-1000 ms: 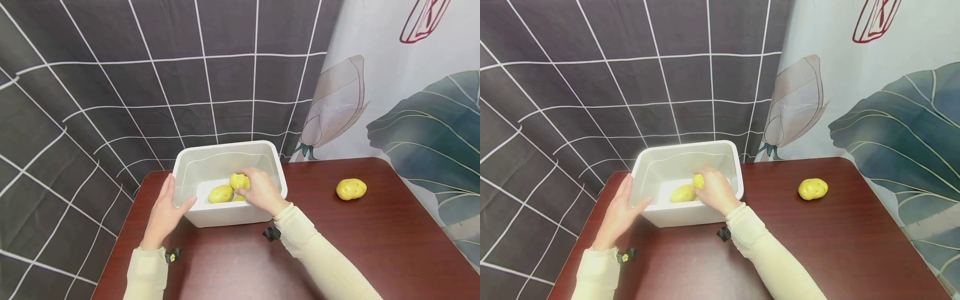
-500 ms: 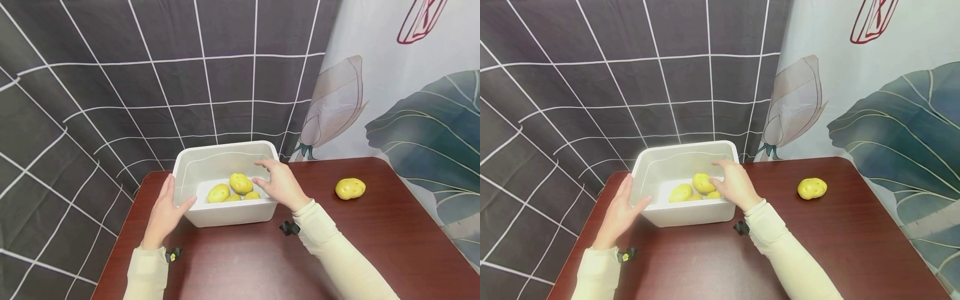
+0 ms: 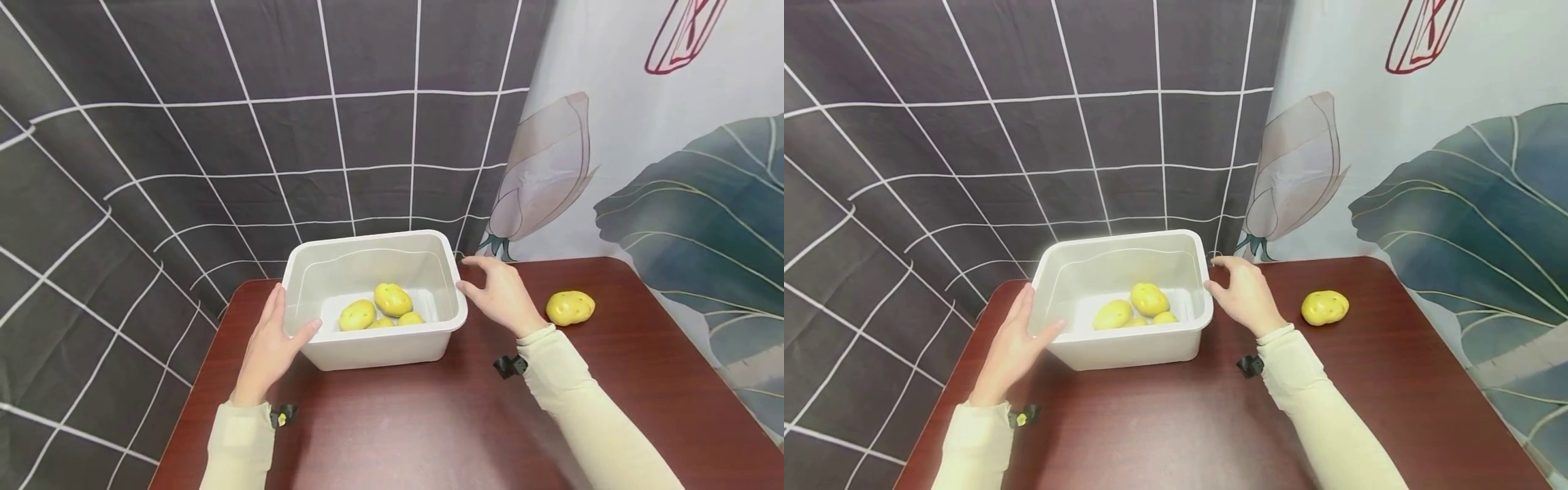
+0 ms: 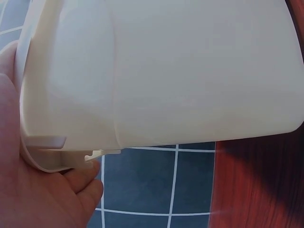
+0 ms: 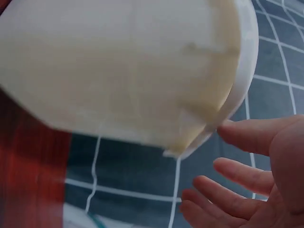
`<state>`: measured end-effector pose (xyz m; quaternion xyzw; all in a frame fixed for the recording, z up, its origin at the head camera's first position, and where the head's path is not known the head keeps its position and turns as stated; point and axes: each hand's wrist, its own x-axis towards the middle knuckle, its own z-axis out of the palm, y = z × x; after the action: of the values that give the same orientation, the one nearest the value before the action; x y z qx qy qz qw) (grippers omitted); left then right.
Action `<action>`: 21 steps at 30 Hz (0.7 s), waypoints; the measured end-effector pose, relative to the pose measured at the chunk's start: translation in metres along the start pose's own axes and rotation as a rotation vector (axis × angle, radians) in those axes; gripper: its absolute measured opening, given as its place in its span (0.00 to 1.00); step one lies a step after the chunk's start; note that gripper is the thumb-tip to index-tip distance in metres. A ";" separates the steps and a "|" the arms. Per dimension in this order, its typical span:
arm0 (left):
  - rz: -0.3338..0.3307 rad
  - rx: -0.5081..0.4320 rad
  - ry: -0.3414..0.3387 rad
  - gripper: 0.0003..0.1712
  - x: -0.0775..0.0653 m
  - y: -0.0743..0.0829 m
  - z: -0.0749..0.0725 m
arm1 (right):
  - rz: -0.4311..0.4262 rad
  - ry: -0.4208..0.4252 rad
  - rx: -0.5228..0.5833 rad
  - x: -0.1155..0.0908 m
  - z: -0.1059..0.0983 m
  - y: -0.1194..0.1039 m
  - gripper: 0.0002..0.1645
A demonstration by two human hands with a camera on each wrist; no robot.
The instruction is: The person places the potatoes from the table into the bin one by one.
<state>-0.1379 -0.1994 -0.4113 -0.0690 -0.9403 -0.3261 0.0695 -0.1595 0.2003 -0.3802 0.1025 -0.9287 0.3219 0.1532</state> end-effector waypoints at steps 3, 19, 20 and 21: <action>0.001 -0.006 -0.003 0.59 0.000 0.000 0.002 | 0.010 0.014 -0.022 -0.004 -0.005 0.015 0.27; 0.013 -0.005 0.006 0.59 0.001 -0.001 -0.001 | 0.152 -0.090 -0.127 -0.021 -0.032 0.095 0.32; 0.013 -0.006 0.006 0.59 0.001 -0.001 -0.001 | 0.154 -0.095 -0.131 -0.023 -0.034 0.101 0.32; 0.011 -0.006 0.005 0.59 0.001 -0.002 0.000 | 0.158 -0.098 -0.136 -0.025 -0.035 0.106 0.32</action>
<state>-0.1390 -0.2008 -0.4117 -0.0737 -0.9387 -0.3286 0.0735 -0.1589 0.3070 -0.4231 0.0339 -0.9599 0.2640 0.0886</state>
